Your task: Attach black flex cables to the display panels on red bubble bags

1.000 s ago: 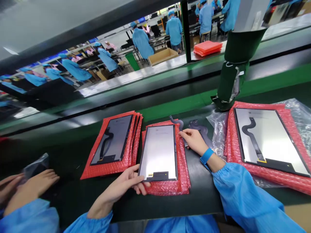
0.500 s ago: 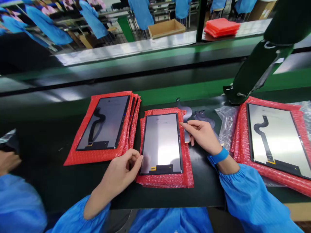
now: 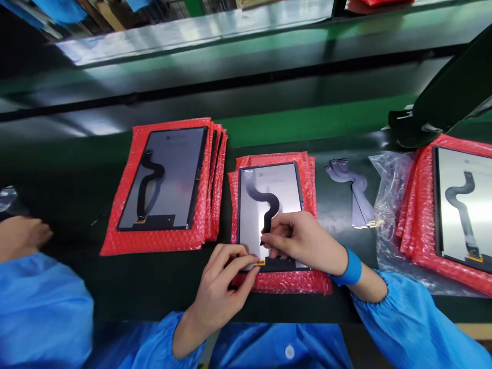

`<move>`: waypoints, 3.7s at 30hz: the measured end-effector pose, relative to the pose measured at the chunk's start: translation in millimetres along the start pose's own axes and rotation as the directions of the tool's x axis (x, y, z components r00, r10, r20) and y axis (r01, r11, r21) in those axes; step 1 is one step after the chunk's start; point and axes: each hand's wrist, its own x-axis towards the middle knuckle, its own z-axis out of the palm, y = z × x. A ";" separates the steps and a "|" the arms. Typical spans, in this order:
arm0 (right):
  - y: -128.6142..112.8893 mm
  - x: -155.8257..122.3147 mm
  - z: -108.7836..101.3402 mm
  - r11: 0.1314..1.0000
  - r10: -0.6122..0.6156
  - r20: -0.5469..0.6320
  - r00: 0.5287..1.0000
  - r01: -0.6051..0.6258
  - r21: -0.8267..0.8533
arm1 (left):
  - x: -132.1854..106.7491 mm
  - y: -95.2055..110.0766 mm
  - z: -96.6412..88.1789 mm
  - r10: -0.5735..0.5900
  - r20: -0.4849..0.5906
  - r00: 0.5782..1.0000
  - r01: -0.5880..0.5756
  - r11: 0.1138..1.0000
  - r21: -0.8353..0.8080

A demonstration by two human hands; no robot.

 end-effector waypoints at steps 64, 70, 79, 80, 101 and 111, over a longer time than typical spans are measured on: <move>2.2 -6.0 8.9 0.785 -0.052 0.213 0.976 0.172 -0.595 | -50.9 13.1 5.6 0.073 0.197 0.978 -0.153 0.889 0.431; 3.8 -5.6 10.2 0.774 -0.074 0.207 0.975 0.187 -0.605 | -47.6 16.2 6.6 0.075 0.185 0.980 -0.154 0.872 0.465; 2.2 -3.1 17.9 0.762 -0.046 0.179 0.983 0.150 -0.630 | -45.8 24.9 5.3 0.000 0.138 0.990 -0.067 0.874 0.482; 3.3 -3.3 18.8 0.761 -0.053 0.166 0.985 0.147 -0.631 | -46.3 25.7 4.7 -0.012 0.136 0.991 -0.055 0.877 0.478; 1.8 -14.2 -13.1 0.882 -0.263 -0.500 0.825 -0.005 -0.472 | -51.0 -10.8 -47.7 -0.235 -0.028 0.972 0.236 0.954 0.184; -9.9 -2.5 -5.6 0.854 -0.036 -0.644 0.764 -0.311 -0.417 | 11.6 -16.1 -48.3 -0.558 0.313 0.768 0.593 0.805 -0.022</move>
